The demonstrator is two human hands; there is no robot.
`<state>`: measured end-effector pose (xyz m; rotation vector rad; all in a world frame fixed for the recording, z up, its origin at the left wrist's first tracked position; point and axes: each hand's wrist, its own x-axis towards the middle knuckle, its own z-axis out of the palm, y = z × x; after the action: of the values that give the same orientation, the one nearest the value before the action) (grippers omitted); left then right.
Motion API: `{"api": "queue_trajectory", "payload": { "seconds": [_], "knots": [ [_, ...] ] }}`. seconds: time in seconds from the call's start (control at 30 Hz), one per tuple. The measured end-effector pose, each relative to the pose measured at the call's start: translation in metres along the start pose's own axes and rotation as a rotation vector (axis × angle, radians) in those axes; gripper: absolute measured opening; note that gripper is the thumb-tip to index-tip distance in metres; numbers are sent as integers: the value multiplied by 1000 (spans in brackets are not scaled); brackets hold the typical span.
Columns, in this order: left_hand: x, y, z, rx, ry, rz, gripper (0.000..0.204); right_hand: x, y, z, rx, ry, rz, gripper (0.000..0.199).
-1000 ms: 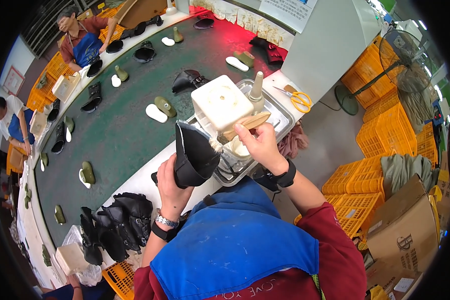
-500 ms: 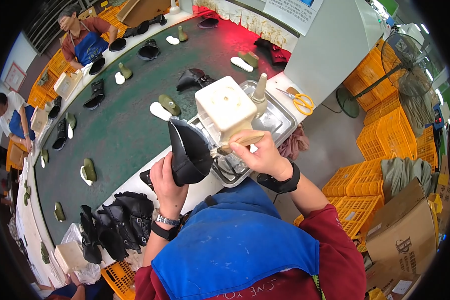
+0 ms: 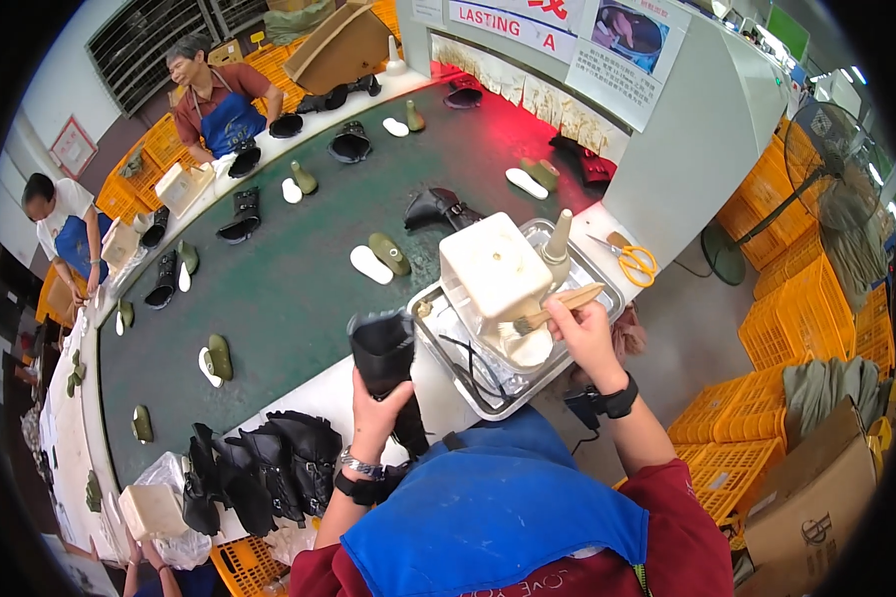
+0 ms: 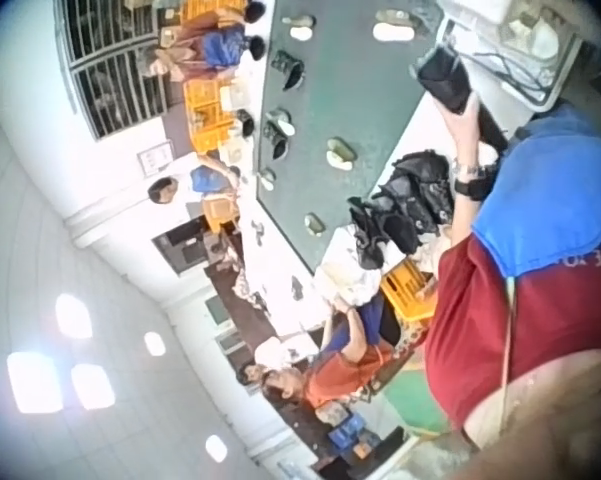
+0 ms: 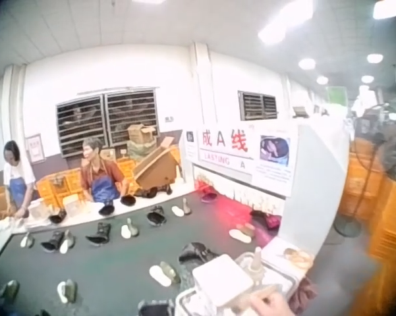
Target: The recorder takes shoe uppers from a box and applies glue to the inner edges using a brush at a factory workstation.
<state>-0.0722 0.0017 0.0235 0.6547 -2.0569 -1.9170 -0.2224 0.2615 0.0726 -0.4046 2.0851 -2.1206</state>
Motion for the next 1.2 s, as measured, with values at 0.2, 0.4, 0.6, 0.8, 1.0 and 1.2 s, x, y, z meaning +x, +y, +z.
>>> {"api": "queue_trajectory", "payload": {
  "seconds": [0.2,0.4,0.6,0.8,1.0,1.2],
  "knots": [
    [-2,-12,-41,-550,-252,-188,67,-2,62,-34,-552,-84,15,25],
    [0,-15,-64,-561,-413,-222,73,-7,77,-25,-755,-111,-94,25],
    [1,-9,-54,-622,-303,-134,64,-5,80,-21,-751,-93,-157,26],
    [6,19,-44,-364,-165,8,44,-2,81,-27,-818,-135,-138,28],
    [-3,32,-29,-128,-182,53,43,-4,71,-50,-745,-48,-48,29],
    [-16,42,-6,-34,-354,15,56,12,33,-57,13,98,267,26]
  ]
}}
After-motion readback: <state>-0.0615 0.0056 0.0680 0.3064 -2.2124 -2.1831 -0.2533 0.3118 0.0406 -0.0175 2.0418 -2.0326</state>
